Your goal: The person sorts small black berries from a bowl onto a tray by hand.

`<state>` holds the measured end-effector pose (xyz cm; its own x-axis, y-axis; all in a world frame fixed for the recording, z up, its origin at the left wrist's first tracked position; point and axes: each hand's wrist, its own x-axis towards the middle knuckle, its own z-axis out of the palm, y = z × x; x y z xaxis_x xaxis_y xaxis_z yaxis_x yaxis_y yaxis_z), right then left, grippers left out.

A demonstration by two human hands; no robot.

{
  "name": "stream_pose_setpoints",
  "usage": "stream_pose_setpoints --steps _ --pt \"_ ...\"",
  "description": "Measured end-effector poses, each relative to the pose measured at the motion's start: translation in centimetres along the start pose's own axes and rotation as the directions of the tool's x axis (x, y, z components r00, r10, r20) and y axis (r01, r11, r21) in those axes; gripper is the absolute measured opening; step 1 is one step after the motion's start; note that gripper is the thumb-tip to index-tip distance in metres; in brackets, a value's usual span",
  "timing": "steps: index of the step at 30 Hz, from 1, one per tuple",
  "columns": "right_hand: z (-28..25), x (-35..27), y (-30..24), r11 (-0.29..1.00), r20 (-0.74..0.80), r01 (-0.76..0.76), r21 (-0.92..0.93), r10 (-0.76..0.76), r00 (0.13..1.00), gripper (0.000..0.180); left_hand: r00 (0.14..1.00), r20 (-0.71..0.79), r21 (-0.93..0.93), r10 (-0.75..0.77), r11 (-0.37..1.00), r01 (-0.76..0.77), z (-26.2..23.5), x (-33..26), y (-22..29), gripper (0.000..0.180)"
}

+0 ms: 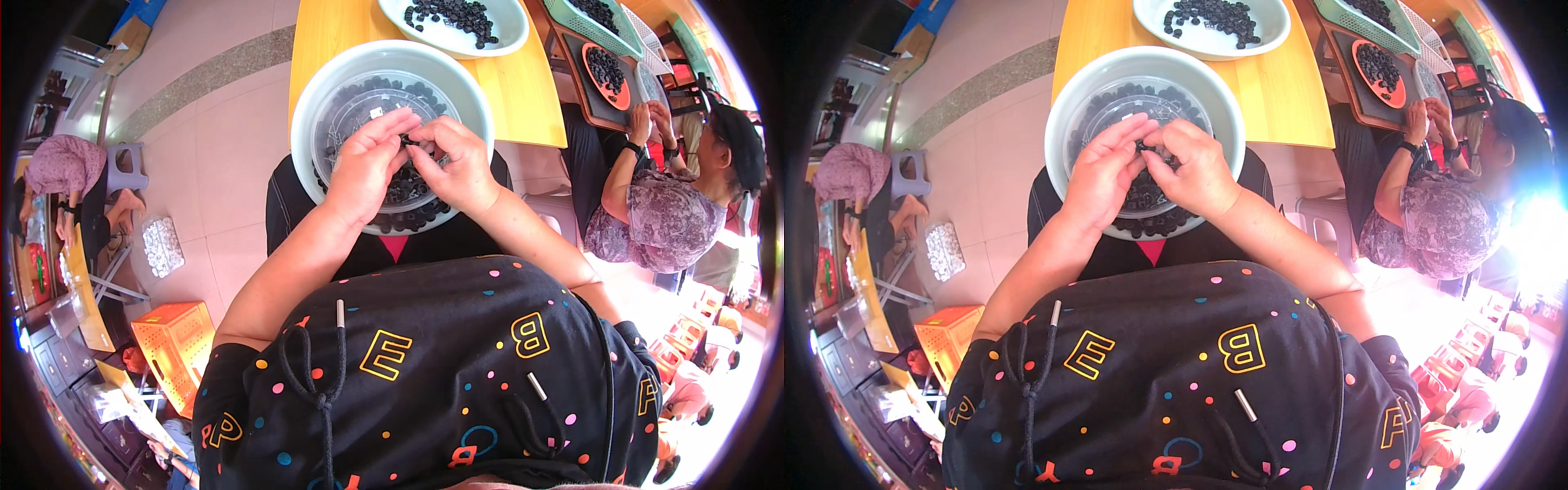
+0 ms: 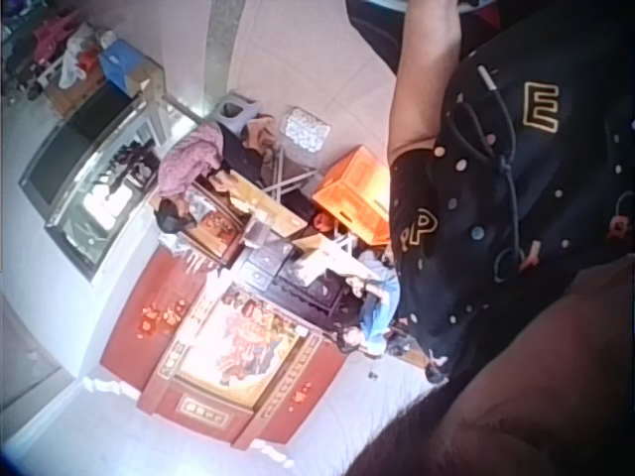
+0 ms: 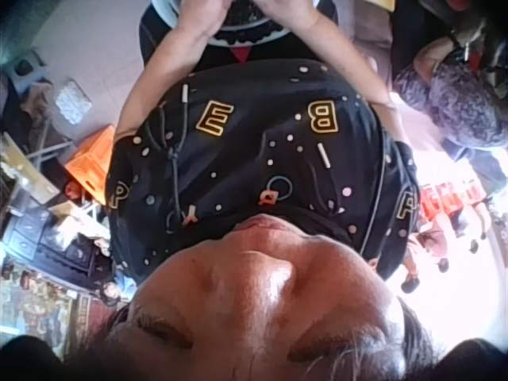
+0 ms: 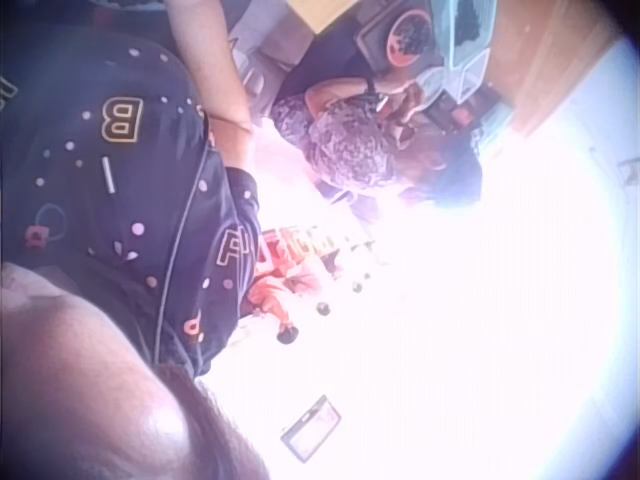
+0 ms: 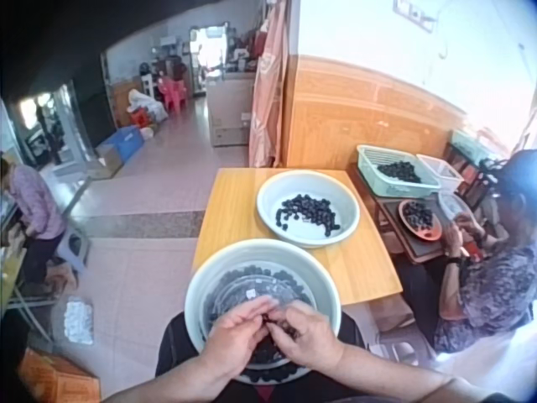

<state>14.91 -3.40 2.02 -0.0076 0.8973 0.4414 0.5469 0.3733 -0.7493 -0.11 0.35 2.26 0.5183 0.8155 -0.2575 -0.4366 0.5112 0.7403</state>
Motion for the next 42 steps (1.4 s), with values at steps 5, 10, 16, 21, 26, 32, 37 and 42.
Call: stream_pose_setpoints --steps 5,10,16,21,26,32,37,42 --pt "0.0 -0.1 -0.4 1.000 -0.026 -0.018 0.008 0.018 0.999 0.018 0.997 0.074 -0.154 -0.020 0.988 0.031 -1.2 0.4 -0.5 0.030" --pt "-0.1 -0.1 -0.4 0.999 -0.060 0.040 -0.002 -0.040 0.997 0.020 0.986 0.151 -0.241 -0.075 0.964 0.110 -1.7 0.4 -0.9 0.029" --pt "-0.2 0.2 -0.6 0.999 -0.078 0.046 0.008 -0.046 0.996 0.016 0.986 0.135 -0.226 -0.100 0.966 0.129 -1.8 0.4 -1.0 0.027" --pt "-0.3 0.2 -0.6 0.999 -0.086 0.003 0.042 0.001 0.996 0.017 0.984 0.099 -0.231 -0.150 0.958 0.169 -1.8 0.3 -1.0 0.024" --pt "-0.1 0.2 -0.2 0.996 -0.104 0.076 0.047 -0.070 0.992 0.018 0.990 0.072 -0.247 -0.125 0.959 0.139 -1.9 0.4 -1.1 0.024" --pt "-0.4 0.2 -0.8 0.995 -0.069 -0.080 0.061 0.084 0.994 0.020 0.996 0.040 -0.217 -0.076 0.973 0.082 -1.6 0.2 -0.7 0.025" --pt "-0.2 0.3 -0.5 0.996 -0.117 -0.010 0.084 0.020 0.993 0.021 0.998 0.018 -0.222 -0.060 0.973 0.063 -1.5 0.1 -0.5 0.026" --pt "-0.1 0.2 -0.7 0.999 -0.104 -0.007 0.051 0.012 0.995 0.021 0.995 0.052 -0.289 -0.087 0.952 0.099 -1.9 0.1 -0.6 0.027"
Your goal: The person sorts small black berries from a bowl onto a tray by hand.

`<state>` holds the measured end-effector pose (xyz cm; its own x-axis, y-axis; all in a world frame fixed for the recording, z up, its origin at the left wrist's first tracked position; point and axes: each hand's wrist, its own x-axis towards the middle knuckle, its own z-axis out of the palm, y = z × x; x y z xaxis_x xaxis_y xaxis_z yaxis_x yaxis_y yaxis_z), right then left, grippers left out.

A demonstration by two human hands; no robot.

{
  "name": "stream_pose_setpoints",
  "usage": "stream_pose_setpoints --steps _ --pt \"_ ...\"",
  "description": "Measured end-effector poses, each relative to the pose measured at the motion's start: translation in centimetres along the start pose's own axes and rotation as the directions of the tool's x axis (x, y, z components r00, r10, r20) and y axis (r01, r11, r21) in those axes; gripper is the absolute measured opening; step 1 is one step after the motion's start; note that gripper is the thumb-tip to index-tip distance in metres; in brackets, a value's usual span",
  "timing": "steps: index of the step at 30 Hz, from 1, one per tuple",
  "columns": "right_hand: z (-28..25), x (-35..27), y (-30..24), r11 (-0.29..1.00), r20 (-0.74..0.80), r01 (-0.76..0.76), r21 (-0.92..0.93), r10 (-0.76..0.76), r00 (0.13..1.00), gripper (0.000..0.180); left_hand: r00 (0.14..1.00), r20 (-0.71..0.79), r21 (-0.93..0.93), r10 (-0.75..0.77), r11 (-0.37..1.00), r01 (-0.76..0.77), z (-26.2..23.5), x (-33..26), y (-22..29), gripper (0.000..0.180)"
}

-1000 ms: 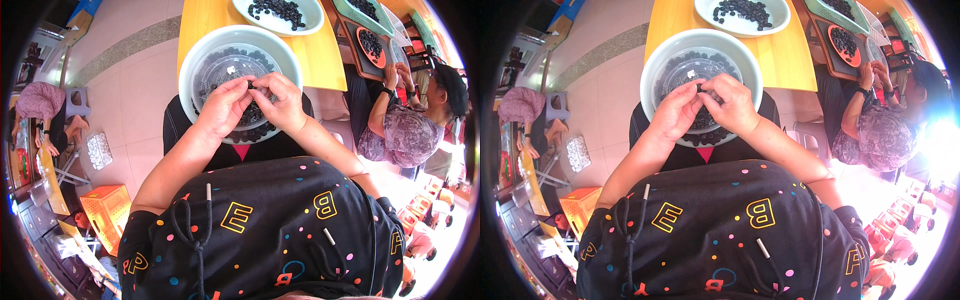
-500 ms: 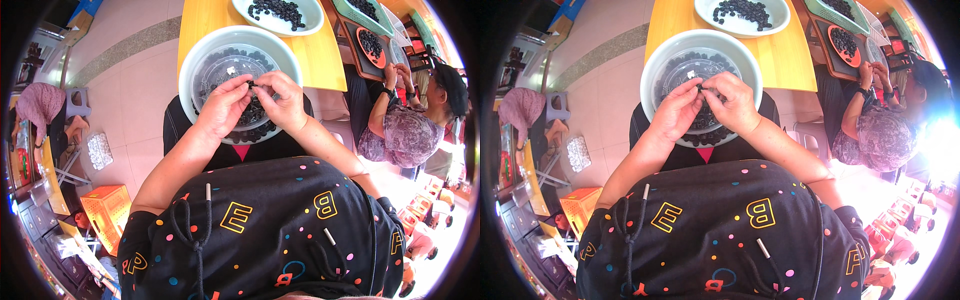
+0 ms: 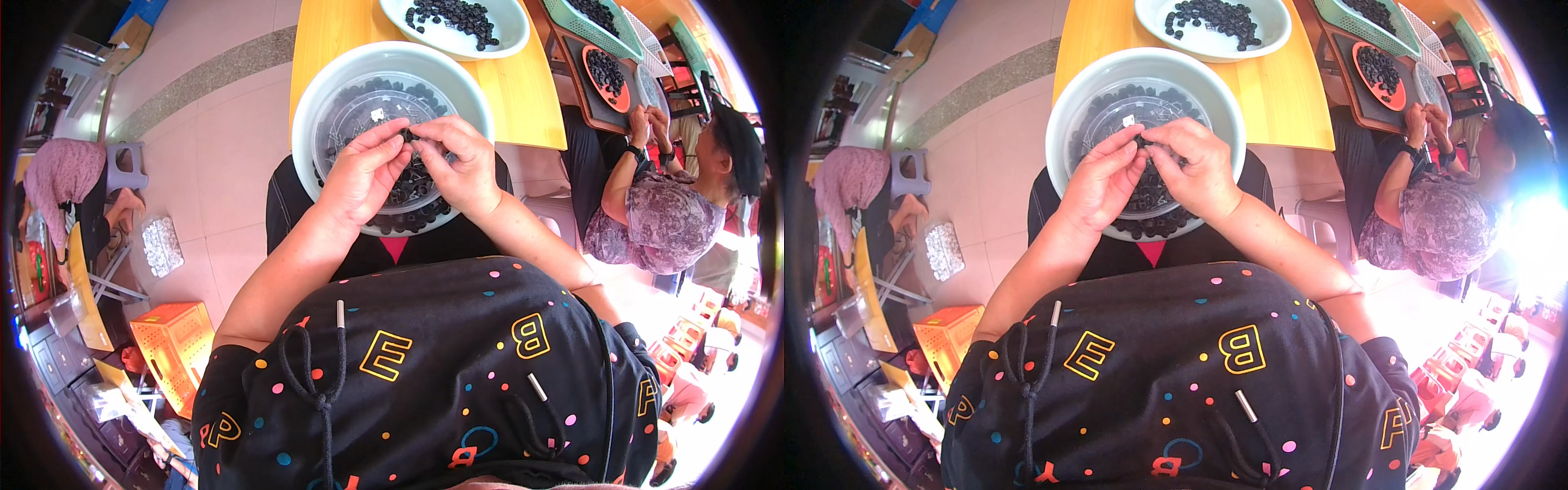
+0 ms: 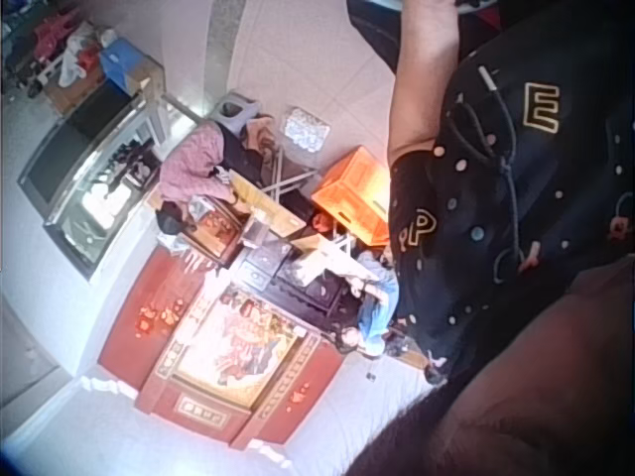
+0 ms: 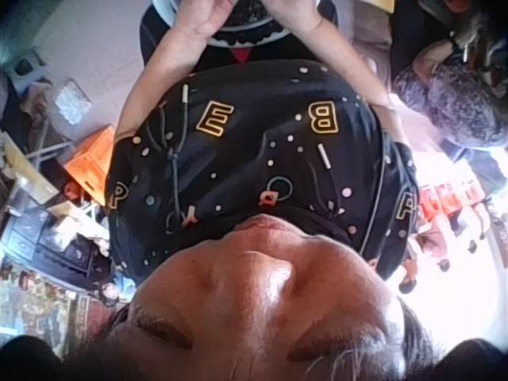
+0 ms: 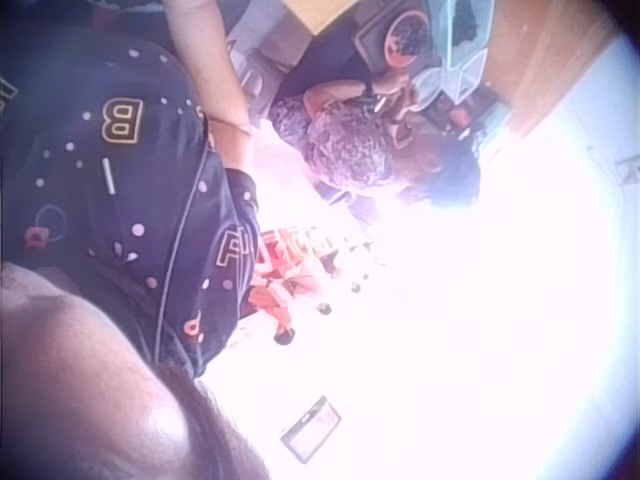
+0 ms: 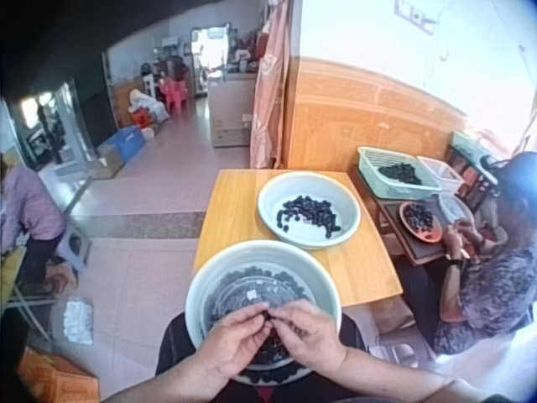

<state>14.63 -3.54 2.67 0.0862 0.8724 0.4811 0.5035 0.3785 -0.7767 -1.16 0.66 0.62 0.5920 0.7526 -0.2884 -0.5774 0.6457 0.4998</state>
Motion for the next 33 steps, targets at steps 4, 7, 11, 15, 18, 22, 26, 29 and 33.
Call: stream_pose_setpoints --steps 4,7,11,15,18,22,26,29,33 --pt "0.1 -0.1 0.3 0.996 -0.014 0.072 -0.047 -0.072 0.997 0.021 1.000 0.022 -0.010 0.002 1.000 -0.002 0.0 0.0 -0.1 0.027" --pt "0.1 -0.1 0.4 0.998 -0.024 0.066 -0.017 -0.066 0.998 0.019 1.000 0.027 -0.004 -0.011 1.000 0.011 -0.1 0.1 -0.1 0.027" --pt "0.1 -0.2 0.3 0.985 -0.010 -0.123 0.124 0.125 0.992 0.017 0.998 0.056 -0.029 -0.036 0.999 0.038 -0.4 0.2 -0.1 0.026" --pt "0.2 -0.2 0.4 0.983 -0.042 -0.109 0.150 0.116 0.992 0.016 0.995 0.079 -0.072 -0.063 0.995 0.068 -0.8 0.4 -0.1 0.025" --pt "0.1 -0.1 0.4 0.987 -0.040 -0.092 0.135 0.099 0.994 0.016 0.993 0.099 -0.096 -0.069 0.992 0.079 -0.9 0.5 -0.1 0.026" --pt "0.0 0.0 0.0 0.994 -0.036 -0.053 0.099 0.056 0.998 0.018 0.992 0.107 -0.092 -0.066 0.993 0.076 -0.9 0.5 -0.1 0.027" --pt "-0.2 0.2 -0.5 0.999 -0.029 0.018 0.027 -0.017 0.999 0.018 0.993 0.102 -0.076 -0.054 0.995 0.061 -0.6 0.4 -0.1 0.026" --pt "-0.1 0.3 -0.5 0.999 -0.017 0.045 0.021 -0.045 0.999 0.018 0.994 0.100 -0.043 -0.034 0.998 0.038 -0.2 0.3 -0.1 0.027" --pt "-0.1 0.3 -0.7 0.998 -0.008 0.055 -0.008 -0.055 0.998 0.018 0.994 0.105 0.027 0.013 0.999 -0.016 -0.2 0.1 0.0 0.027"
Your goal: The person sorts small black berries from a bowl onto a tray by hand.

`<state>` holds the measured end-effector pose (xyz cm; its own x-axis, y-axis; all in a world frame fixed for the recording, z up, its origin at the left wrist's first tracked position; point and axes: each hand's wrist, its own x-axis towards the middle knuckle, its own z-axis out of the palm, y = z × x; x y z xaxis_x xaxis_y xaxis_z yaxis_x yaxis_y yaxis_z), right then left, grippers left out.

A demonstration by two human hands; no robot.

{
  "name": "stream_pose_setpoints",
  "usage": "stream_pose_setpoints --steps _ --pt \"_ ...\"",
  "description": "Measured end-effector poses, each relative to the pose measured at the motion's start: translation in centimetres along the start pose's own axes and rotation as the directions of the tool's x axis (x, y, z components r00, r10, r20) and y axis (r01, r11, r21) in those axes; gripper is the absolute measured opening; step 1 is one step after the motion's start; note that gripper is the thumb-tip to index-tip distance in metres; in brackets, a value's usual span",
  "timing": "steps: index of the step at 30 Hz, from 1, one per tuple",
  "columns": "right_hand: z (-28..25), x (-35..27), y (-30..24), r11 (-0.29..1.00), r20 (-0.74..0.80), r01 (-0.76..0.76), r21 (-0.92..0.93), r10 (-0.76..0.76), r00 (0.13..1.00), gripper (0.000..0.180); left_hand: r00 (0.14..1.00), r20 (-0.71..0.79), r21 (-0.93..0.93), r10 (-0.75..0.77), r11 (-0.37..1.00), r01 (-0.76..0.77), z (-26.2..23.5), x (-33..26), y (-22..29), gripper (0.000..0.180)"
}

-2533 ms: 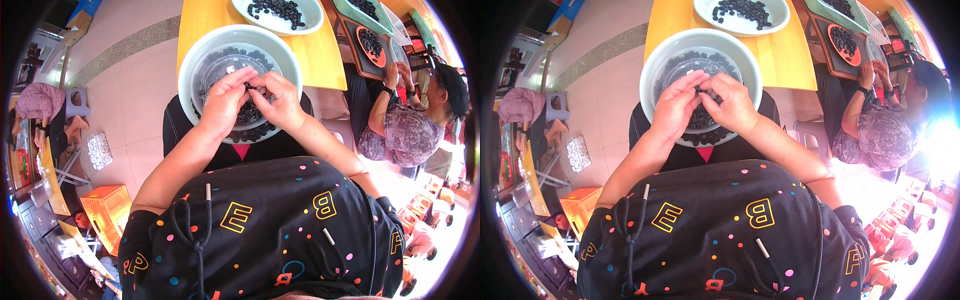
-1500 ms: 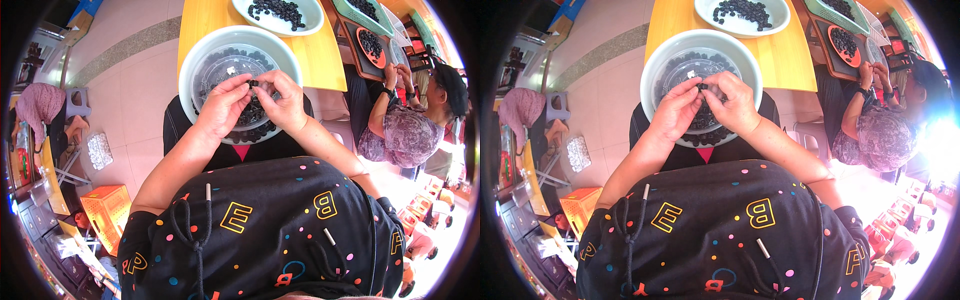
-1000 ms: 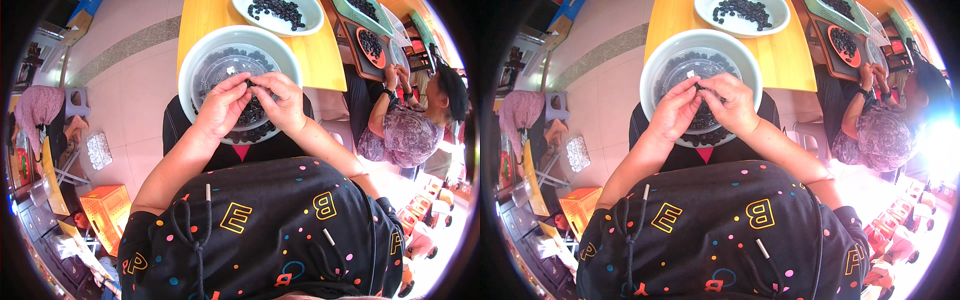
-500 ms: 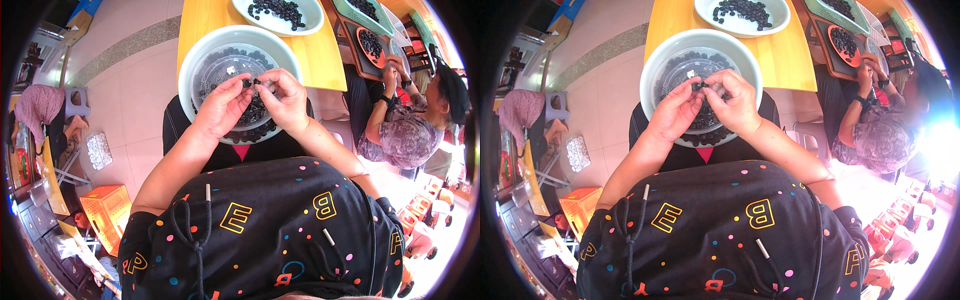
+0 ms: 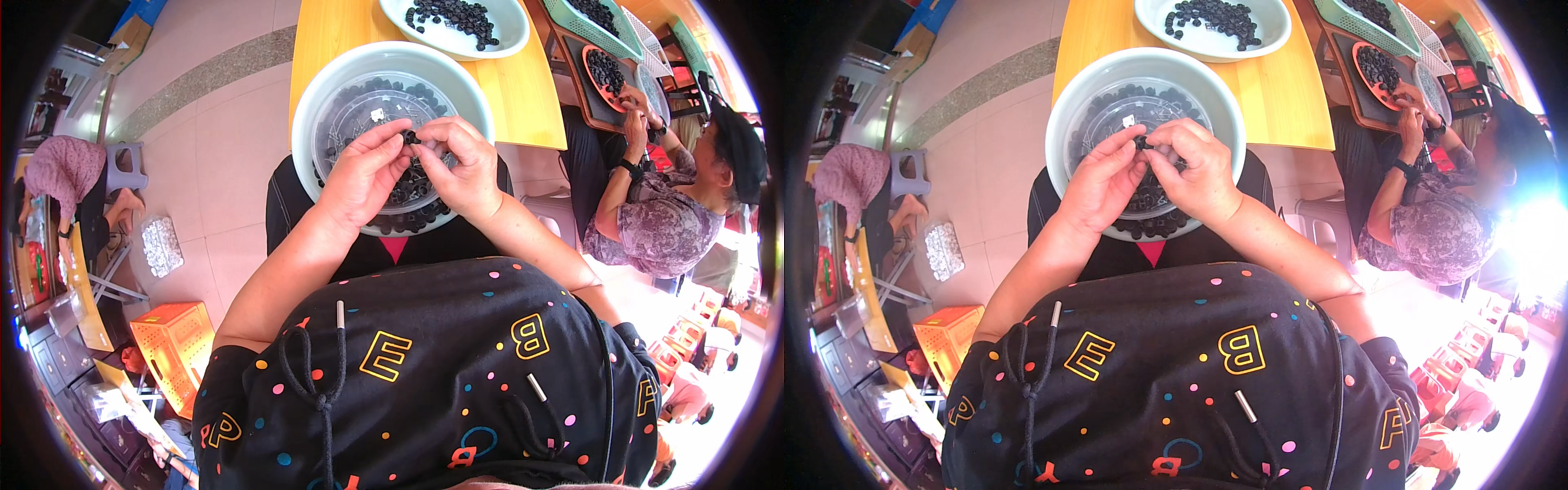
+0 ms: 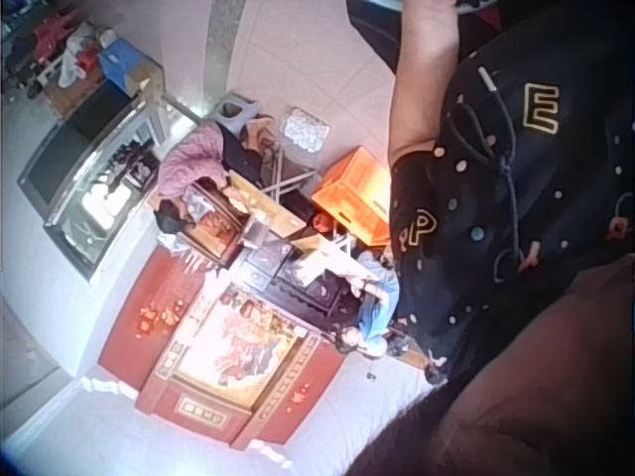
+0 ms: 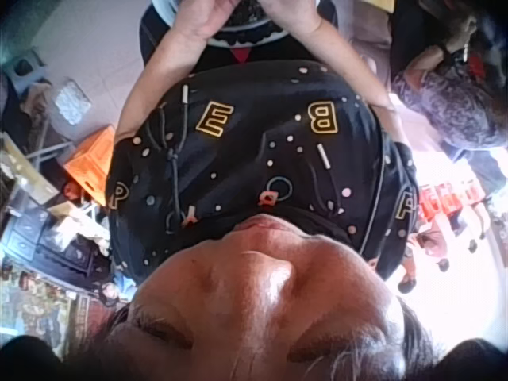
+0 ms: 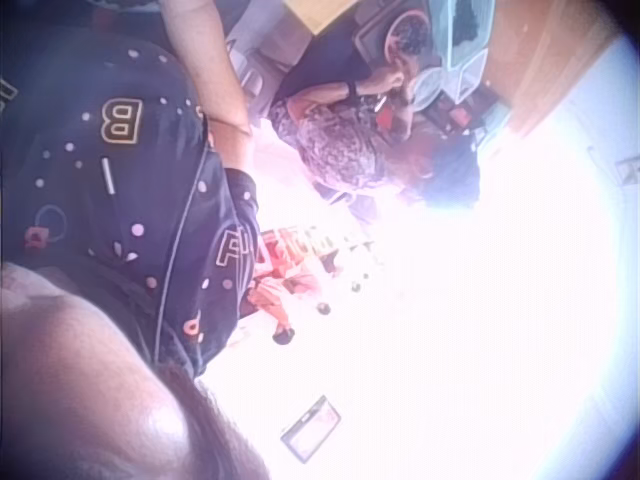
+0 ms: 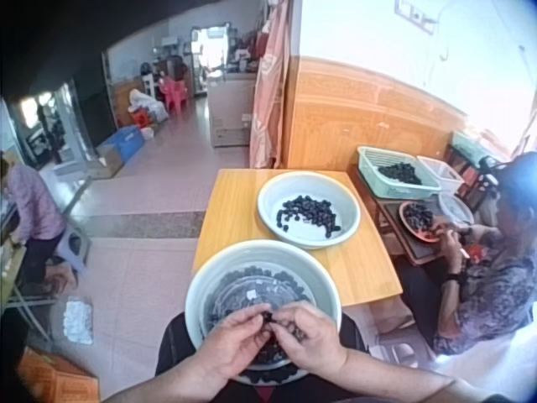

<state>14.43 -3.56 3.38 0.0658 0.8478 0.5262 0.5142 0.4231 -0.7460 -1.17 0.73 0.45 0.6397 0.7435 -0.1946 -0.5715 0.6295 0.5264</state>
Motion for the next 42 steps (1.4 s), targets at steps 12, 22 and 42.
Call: stream_pose_setpoints --steps 12,22,42 --pt "0.5 -0.4 1.1 0.991 -0.029 -0.061 0.120 0.064 0.998 0.018 0.998 -0.063 0.029 0.032 0.999 -0.030 0.6 -0.1 0.1 0.026" --pt "0.2 -0.5 0.9 0.991 -0.008 -0.079 0.109 0.080 0.997 0.018 0.998 -0.056 -0.005 0.023 1.000 -0.024 0.4 -0.2 0.1 0.025" --pt "0.2 -0.9 2.3 0.870 0.121 -0.296 0.394 0.270 0.955 0.024 0.997 -0.012 0.174 0.077 0.982 -0.074 1.0 -0.5 0.1 0.027"
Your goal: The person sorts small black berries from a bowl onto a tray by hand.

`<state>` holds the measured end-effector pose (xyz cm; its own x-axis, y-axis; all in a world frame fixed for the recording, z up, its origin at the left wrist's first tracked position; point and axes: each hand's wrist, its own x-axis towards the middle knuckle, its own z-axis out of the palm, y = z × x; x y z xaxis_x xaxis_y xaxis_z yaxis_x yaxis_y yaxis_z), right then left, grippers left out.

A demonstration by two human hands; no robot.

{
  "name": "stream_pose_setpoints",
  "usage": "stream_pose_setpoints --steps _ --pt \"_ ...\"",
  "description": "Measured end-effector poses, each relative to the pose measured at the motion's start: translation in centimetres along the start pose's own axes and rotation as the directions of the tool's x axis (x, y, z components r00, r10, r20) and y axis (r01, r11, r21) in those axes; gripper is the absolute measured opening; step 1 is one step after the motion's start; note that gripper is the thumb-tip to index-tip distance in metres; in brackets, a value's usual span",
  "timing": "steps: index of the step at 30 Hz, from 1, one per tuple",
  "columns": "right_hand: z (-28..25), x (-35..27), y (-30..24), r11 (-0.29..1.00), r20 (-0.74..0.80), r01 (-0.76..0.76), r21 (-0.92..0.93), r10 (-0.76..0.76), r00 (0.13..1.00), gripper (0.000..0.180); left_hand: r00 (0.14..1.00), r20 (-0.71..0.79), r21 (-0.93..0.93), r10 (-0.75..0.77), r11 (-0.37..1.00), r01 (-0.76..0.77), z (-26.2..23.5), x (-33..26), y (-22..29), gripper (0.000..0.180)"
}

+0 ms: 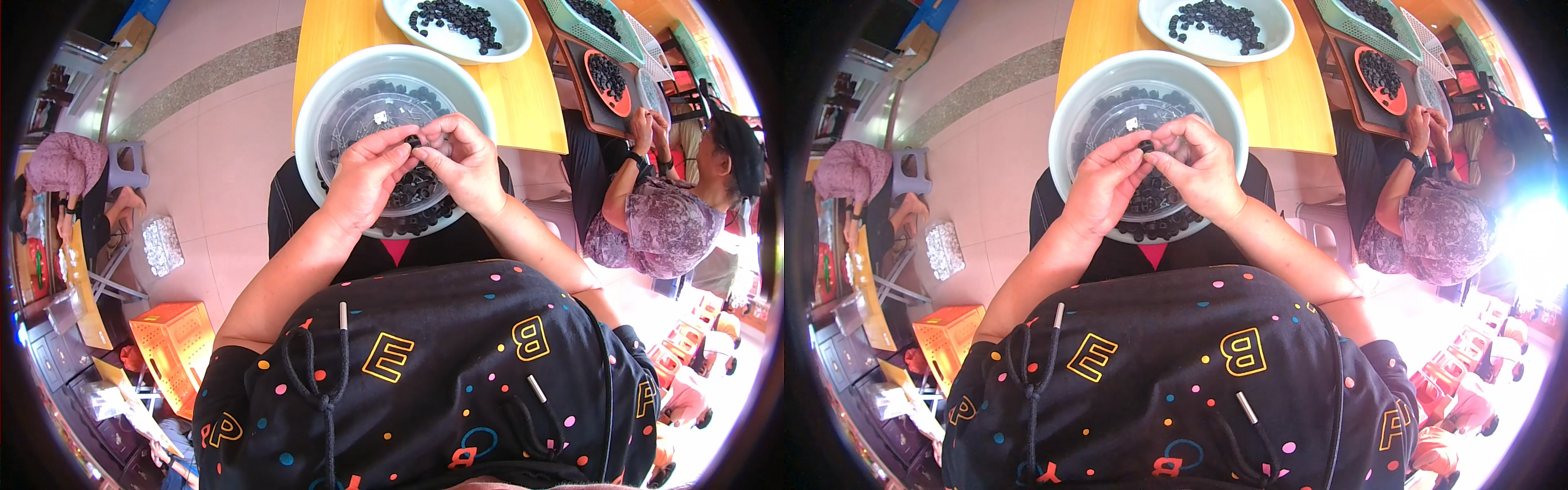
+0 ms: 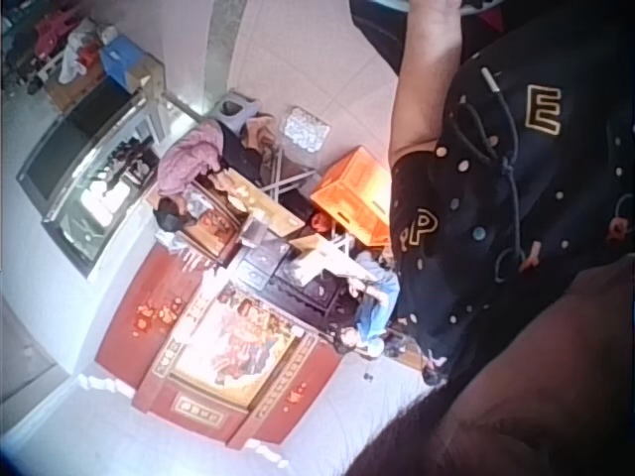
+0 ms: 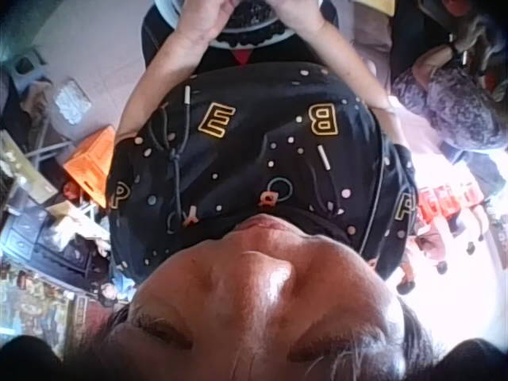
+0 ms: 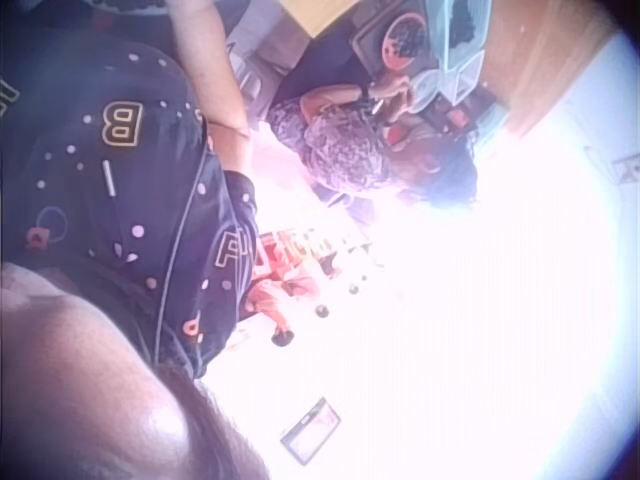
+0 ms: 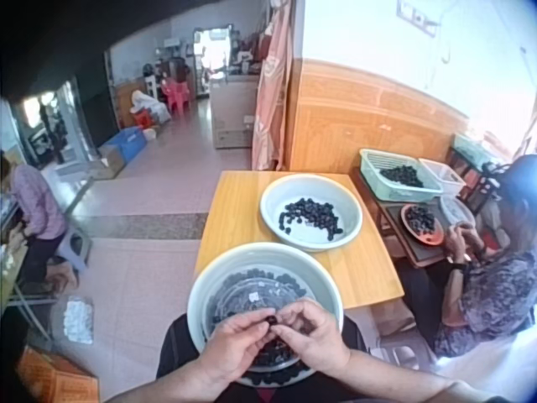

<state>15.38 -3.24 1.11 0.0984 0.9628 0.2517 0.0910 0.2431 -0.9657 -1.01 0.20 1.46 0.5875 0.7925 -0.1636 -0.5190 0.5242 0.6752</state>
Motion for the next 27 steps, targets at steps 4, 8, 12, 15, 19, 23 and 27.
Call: stream_pose_setpoints --steps 4,8,12,15,19,23,27 --pt "0.6 0.2 -1.2 0.989 0.001 -0.036 0.145 0.036 0.999 0.024 0.999 0.033 0.037 0.022 0.999 -0.023 0.0 -0.1 0.0 0.027" --pt "0.5 0.1 -1.1 0.965 0.028 -0.114 0.238 0.111 0.993 0.021 0.999 0.030 0.083 0.030 0.996 -0.033 0.1 -0.1 0.0 0.028" --pt "0.4 0.1 -0.3 0.942 0.036 -0.179 0.283 0.176 0.984 0.025 0.996 0.059 0.119 0.064 0.990 -0.070 -0.1 0.1 -0.1 0.029" --pt "0.5 0.1 -0.4 0.918 0.055 -0.230 0.324 0.225 0.973 0.026 0.997 0.052 0.119 0.053 0.991 -0.059 -0.1 0.1 0.0 0.030" --pt "0.3 0.2 -0.6 0.868 0.122 -0.324 0.377 0.300 0.946 0.023 0.996 0.075 0.107 0.057 0.992 -0.065 -0.2 0.2 -0.3 0.030" --pt "0.2 0.2 -0.5 0.859 0.141 -0.331 0.392 0.299 0.944 0.022 0.995 0.077 0.134 0.056 0.989 -0.066 -0.1 0.1 -0.3 0.029" --pt "0.2 0.1 -0.5 0.864 0.149 -0.328 0.382 0.293 0.945 0.022 0.993 0.087 0.188 0.079 0.978 -0.094 -0.2 0.2 -0.4 0.029"
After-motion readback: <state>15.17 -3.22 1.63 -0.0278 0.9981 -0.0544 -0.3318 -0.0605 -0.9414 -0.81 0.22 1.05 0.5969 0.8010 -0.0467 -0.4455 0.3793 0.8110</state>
